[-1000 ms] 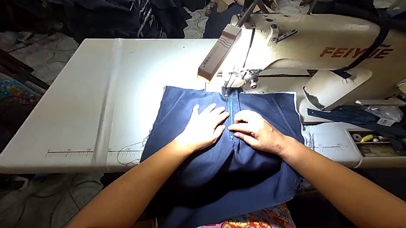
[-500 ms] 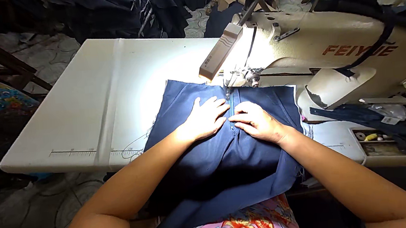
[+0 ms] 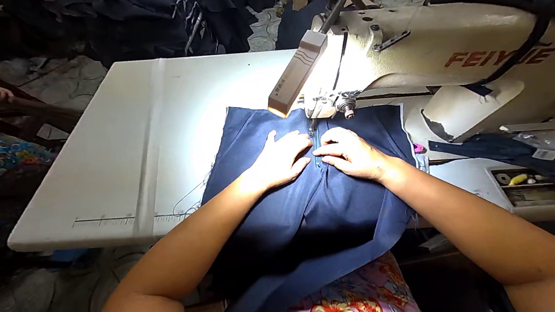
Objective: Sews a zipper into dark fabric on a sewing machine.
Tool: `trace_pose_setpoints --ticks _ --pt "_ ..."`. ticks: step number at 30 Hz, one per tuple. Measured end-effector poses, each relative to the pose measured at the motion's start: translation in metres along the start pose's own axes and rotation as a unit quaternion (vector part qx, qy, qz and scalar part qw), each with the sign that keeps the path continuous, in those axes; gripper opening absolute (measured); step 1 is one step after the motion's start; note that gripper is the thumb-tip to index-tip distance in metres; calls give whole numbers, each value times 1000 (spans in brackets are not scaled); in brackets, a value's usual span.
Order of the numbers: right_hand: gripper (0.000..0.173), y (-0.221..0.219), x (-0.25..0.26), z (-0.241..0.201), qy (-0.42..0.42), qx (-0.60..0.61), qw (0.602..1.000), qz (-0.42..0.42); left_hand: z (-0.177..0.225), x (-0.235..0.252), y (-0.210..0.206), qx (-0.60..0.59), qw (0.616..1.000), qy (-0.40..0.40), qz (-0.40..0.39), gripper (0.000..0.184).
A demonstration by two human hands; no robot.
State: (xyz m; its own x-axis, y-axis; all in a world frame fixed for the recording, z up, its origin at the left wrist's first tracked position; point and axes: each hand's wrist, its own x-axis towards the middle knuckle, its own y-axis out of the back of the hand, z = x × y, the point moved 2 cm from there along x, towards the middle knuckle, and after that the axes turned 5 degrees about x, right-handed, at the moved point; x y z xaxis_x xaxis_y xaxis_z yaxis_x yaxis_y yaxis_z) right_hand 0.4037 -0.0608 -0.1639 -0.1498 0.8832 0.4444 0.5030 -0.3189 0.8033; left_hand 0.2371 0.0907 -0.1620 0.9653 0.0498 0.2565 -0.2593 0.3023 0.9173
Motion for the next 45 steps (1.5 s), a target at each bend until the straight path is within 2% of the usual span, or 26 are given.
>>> trace_pose_setpoints --ticks 7,16,20,23,27,31,37,41,45 --pt "31 3 9 13 -10 24 1000 4 -8 10 4 6 1000 -1 -29 39" --pt "31 5 15 25 1 17 1000 6 -13 17 3 21 999 -12 -23 38" --pt "29 5 13 22 51 6 999 16 7 8 3 52 997 -60 14 27" --pt "28 7 10 5 94 -5 996 -2 18 -1 2 39 998 -48 11 29" --pt "27 12 1 -32 6 -31 997 -67 22 -9 4 19 999 -26 -1 33" --pt "24 9 -15 -57 8 -50 996 -68 35 -15 6 40 999 -31 3 30" --pt "27 5 -29 -32 84 10 996 -8 50 -31 -3 51 998 23 -19 54" --pt "31 8 -25 -24 119 17 993 -20 46 -35 -7 34 999 14 14 53" --pt "32 7 -22 -30 92 7 996 -15 71 -32 -1 79 996 19 44 38"
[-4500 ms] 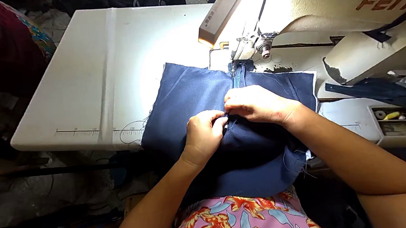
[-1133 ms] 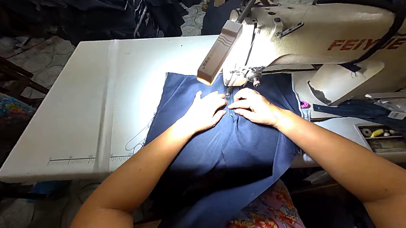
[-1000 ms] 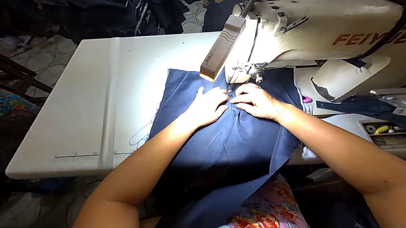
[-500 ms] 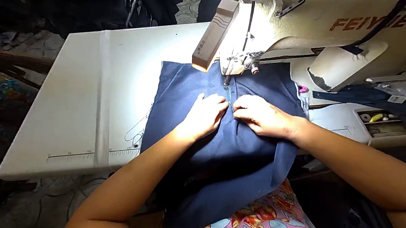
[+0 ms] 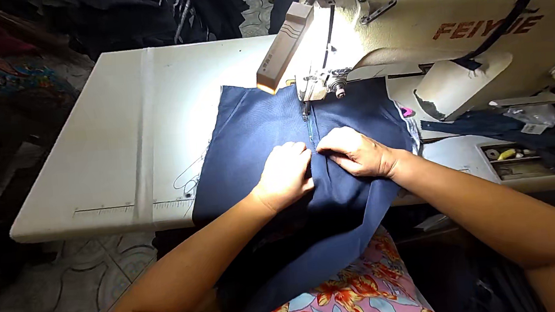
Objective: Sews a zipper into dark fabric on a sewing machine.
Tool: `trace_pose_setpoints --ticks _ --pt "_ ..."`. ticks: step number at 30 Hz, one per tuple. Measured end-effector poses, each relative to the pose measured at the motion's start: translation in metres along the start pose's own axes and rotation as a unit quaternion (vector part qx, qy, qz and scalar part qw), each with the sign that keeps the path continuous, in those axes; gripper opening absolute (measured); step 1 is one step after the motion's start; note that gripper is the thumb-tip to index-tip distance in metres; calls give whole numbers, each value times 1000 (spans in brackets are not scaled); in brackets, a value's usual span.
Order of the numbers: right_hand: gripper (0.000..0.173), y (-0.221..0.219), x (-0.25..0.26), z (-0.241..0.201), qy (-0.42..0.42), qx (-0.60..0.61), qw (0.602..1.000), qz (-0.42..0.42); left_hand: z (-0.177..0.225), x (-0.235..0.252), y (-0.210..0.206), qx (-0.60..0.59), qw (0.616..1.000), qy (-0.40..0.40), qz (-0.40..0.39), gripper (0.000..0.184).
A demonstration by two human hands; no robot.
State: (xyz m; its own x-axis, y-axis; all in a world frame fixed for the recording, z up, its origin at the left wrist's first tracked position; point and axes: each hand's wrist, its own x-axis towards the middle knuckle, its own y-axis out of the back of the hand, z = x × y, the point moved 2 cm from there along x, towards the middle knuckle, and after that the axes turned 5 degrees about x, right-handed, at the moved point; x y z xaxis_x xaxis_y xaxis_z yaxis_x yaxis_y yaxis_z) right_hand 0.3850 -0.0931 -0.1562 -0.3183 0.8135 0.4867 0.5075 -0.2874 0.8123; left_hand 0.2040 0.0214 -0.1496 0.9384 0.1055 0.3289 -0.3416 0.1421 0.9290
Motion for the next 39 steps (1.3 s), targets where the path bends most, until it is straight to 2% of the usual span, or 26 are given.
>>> trace_pose_setpoints --ticks 3,8,11,14,21,27,32,36,39 --pt "30 -5 1 -10 -16 -22 1000 2 14 0 2 -20 998 37 38 7" --pt "27 -6 -2 -16 12 -13 1000 14 13 -2 -5 -12 992 63 105 12" --pt "32 -3 0 -22 -95 25 995 28 15 -8 -6 -36 993 66 89 24" --pt "33 -3 14 -37 -250 11 968 24 14 -9 -8 -34 990 64 120 11" --pt "49 -14 39 -52 -402 -46 915 -7 16 -13 -10 -38 984 73 159 13" --pt "52 -14 47 -60 -458 -44 888 -11 14 -17 -8 -44 992 34 116 21" --pt "19 -19 45 -63 -467 -63 882 15 8 -21 -3 -68 992 -26 105 14" --pt "11 -24 43 -73 -460 -74 884 50 0 -20 1 -87 991 -52 87 12" --pt "17 -31 41 -75 -444 -99 888 66 -5 -18 6 -87 992 -62 63 14"
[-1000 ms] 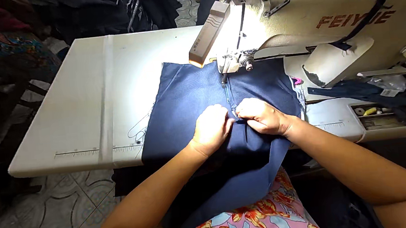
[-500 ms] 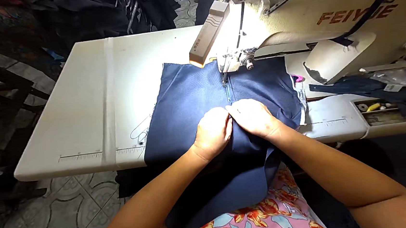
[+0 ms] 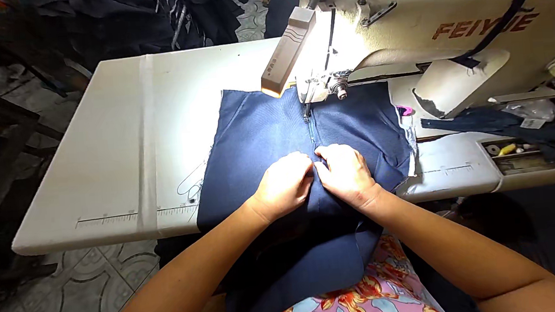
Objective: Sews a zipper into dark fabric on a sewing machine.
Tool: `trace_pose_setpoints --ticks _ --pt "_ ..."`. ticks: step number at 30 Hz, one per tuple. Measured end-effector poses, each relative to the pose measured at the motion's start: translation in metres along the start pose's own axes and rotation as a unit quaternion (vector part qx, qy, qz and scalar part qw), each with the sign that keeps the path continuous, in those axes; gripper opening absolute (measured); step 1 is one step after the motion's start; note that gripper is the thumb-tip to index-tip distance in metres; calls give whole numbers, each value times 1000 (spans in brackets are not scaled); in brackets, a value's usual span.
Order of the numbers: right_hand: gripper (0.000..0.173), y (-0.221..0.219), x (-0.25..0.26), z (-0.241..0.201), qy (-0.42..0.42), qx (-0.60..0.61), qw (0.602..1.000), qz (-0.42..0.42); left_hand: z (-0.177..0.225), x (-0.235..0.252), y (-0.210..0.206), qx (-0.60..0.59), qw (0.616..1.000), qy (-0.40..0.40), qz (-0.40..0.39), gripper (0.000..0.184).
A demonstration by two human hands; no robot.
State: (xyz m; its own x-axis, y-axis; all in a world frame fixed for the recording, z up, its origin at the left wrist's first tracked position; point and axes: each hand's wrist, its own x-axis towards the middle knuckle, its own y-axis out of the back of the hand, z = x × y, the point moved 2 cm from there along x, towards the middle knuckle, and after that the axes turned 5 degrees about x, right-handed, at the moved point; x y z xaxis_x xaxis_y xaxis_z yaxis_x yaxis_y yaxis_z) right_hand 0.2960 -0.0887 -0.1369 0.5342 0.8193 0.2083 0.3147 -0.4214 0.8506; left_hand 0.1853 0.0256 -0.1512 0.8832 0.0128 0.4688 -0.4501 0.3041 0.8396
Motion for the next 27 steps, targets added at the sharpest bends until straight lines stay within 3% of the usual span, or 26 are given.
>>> trace_pose_setpoints --ticks 4,11,19,27 --pt "20 -5 -2 -1 27 -24 999 16 -7 1 2 9 1000 -11 -26 25" --pt "35 -6 -1 -8 21 -67 997 -35 -12 -1 0 16 999 -11 -44 29" --pt "29 -19 -4 2 98 -37 992 74 -10 -3 4 -20 998 -17 -53 28" --pt "30 -16 -3 4 53 -20 998 10 -11 -3 3 -41 996 8 -83 29"
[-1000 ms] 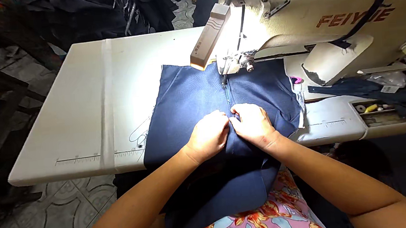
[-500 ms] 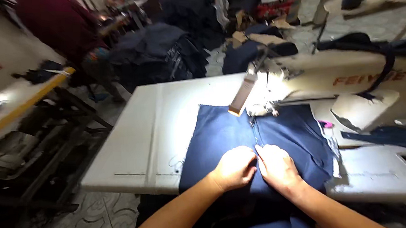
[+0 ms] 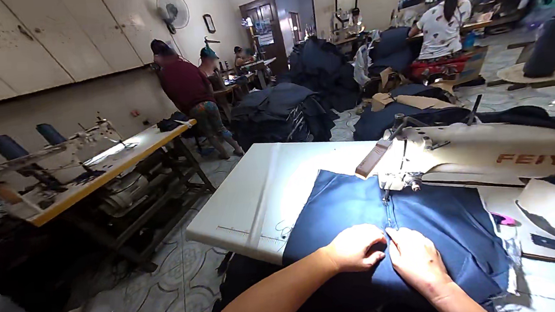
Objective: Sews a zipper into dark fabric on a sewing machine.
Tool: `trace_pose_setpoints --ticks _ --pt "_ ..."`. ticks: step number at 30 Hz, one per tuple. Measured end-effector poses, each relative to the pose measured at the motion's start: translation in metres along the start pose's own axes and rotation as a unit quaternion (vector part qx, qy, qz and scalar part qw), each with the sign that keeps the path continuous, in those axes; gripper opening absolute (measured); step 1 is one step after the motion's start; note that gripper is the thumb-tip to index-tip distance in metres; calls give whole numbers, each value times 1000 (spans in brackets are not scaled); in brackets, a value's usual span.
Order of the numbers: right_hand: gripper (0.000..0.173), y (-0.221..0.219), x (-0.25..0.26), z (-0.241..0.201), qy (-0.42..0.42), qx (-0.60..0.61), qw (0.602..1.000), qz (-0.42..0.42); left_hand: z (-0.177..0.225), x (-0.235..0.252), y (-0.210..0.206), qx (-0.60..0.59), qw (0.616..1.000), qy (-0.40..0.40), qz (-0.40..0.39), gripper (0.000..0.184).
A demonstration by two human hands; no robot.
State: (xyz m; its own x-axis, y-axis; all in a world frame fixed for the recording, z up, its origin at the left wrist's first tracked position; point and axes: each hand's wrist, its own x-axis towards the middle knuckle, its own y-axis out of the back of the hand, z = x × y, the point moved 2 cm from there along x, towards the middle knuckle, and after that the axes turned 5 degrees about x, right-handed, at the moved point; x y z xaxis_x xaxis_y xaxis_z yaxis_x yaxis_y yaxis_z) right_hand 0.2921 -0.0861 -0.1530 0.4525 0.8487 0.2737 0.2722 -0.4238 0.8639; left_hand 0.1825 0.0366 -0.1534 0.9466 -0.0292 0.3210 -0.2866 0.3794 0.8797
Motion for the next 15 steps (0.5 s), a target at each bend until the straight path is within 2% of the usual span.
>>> trace_pose_setpoints --ticks 3,9,15 --pt "31 -1 1 3 -3 6 1000 -6 0 0 -1 -3 1000 -1 4 30" --pt "33 1 1 5 0 -4 1000 -15 -1 -1 -5 33 999 36 -23 49" --pt "33 0 -1 9 -1 23 999 23 -2 -1 -7 40 999 29 -18 47"
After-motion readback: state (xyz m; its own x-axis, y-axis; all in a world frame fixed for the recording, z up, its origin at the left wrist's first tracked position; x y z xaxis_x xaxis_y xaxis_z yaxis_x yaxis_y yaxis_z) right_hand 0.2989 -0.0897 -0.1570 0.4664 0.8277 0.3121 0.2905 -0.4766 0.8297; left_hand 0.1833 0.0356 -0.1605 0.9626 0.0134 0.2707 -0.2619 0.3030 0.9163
